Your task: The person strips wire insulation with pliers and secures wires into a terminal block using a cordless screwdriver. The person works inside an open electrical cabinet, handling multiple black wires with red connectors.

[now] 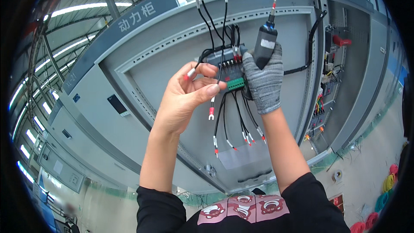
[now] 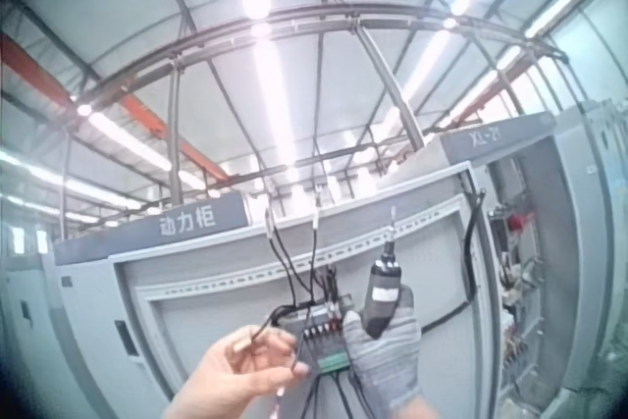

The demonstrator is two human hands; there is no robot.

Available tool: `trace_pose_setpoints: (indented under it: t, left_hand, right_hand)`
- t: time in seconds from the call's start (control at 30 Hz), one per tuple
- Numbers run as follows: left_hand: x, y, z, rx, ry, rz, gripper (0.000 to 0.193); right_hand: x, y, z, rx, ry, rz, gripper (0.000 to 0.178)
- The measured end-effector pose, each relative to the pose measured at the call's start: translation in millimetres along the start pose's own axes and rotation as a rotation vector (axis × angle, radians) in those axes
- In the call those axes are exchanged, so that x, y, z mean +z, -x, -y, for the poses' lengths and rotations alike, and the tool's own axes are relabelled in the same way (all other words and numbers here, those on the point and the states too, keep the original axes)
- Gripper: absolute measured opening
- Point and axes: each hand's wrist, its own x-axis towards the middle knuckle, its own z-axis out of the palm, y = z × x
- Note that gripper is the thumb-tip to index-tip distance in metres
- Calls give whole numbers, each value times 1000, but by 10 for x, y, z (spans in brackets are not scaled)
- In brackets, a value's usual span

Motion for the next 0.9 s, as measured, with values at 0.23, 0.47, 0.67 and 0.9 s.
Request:
trace_pose_setpoints:
  t: [0.23, 0.47, 0.67, 0.9]
  left_hand:
    - [171, -58, 15, -173, -117, 53, 50]
    - [260, -166, 97, -77, -51, 46, 48]
    - [286, -284, 125, 4, -91, 31, 49]
    - [200, -383, 149, 22, -48, 69, 43]
  right_hand:
    - [-22, -52, -8, -15, 106, 18, 27]
    - [-506, 236, 461, 317, -313, 142, 30]
    - [-676, 567, 635, 501, -354, 349, 41]
    - [-495, 547, 567, 471, -275, 262, 42]
